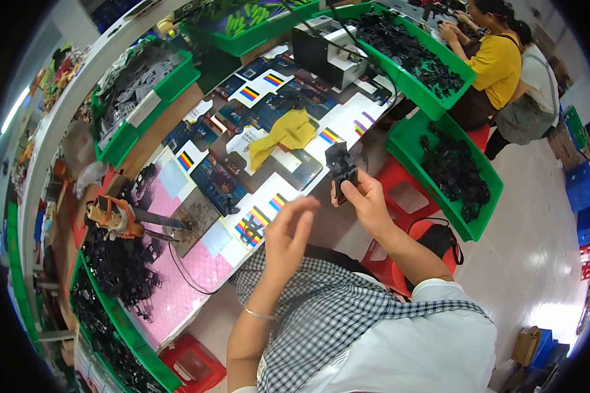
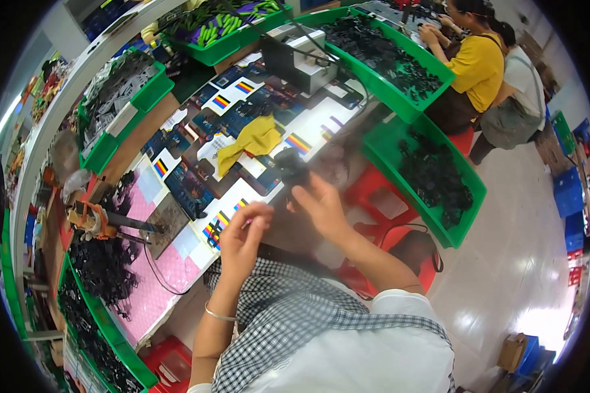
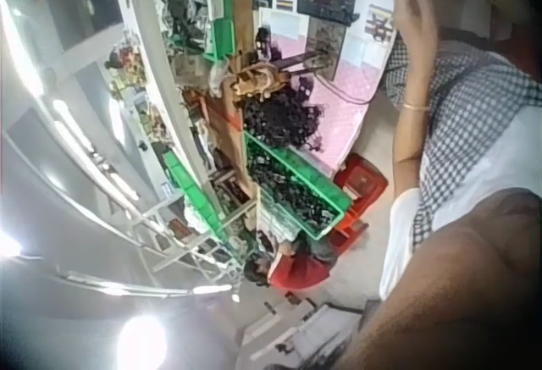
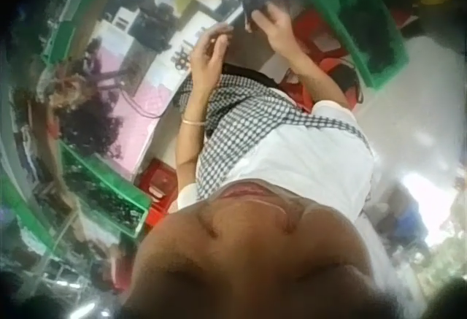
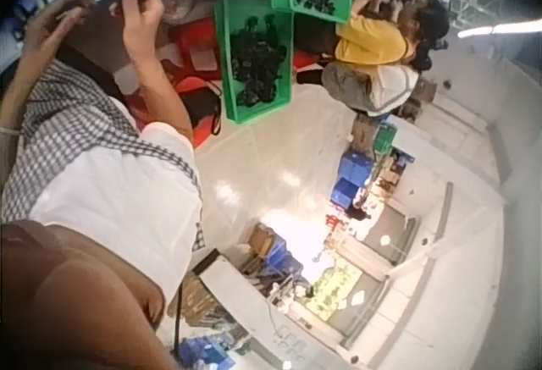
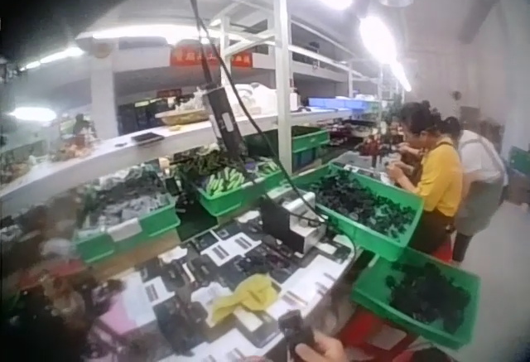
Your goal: The person assembles plastic components by selecting parts from trays and fitting them together by hand.
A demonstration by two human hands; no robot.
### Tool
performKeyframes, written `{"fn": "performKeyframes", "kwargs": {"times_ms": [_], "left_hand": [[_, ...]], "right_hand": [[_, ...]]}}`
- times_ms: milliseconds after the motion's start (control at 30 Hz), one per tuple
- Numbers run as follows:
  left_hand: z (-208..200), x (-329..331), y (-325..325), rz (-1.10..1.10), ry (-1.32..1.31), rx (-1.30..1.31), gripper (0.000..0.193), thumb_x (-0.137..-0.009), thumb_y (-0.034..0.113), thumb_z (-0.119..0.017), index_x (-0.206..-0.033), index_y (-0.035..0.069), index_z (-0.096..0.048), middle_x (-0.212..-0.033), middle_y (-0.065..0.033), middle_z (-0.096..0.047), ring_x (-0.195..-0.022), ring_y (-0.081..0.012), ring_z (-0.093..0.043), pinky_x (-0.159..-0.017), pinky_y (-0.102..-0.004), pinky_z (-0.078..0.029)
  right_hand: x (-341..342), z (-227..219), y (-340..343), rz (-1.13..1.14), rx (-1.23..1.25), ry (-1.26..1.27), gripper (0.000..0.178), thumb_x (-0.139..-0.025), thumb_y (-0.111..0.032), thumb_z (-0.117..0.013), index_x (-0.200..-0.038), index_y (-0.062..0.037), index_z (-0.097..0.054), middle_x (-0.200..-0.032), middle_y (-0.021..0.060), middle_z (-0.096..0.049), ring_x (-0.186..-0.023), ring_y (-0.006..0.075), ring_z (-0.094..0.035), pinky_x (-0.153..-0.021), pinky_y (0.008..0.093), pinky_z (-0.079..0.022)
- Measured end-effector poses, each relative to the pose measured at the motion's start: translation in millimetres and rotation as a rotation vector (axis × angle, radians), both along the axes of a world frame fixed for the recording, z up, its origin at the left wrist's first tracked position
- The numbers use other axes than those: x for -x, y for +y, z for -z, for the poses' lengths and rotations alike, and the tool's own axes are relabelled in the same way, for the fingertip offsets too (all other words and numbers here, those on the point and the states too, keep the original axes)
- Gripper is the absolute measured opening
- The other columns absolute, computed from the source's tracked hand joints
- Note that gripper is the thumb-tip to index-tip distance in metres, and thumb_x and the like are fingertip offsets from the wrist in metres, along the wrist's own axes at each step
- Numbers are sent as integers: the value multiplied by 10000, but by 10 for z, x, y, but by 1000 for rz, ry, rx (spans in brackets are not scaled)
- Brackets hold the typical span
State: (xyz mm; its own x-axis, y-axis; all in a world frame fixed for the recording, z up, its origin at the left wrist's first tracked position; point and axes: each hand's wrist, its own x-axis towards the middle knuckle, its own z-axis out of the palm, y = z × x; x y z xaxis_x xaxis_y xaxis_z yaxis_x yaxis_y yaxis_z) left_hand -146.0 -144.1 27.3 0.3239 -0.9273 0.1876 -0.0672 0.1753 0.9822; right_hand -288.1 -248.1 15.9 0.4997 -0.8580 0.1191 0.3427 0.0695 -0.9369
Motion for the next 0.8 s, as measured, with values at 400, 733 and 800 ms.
{"fn": "performKeyframes", "kwargs": {"times_ms": [400, 733, 800], "left_hand": [[403, 1, -409, -108, -490, 6, 314, -833, 31, -576, -1140, 10, -513, -1124, -172, -522, -1050, -316, -512, -861, -376, -438], [657, 21, -467, -25, -919, 128, 313, -698, -45, -649, -986, 64, -599, -1167, -138, -495, -1085, -343, -447, -916, -403, -389], [604, -45, -484, 28, -781, 95, 268, -735, -36, -609, -988, 51, -602, -1162, -153, -503, -1119, -372, -423, -948, -457, -357]], "right_hand": [[391, -11, -1836, 418, 149, 46, 200, -906, -261, -565, -896, -62, -549, -745, 41, -590, -642, 106, -578, -552, 249, -478], [1583, 112, -4183, 799, -396, -250, 247, -913, -301, -542, -863, -59, -524, -729, 30, -563, -607, 146, -553, -500, 274, -458], [1575, 212, -4253, 746, -384, -371, 265, -946, -301, -462, -862, -52, -499, -695, 25, -518, -533, 137, -476, -451, 252, -386]]}}
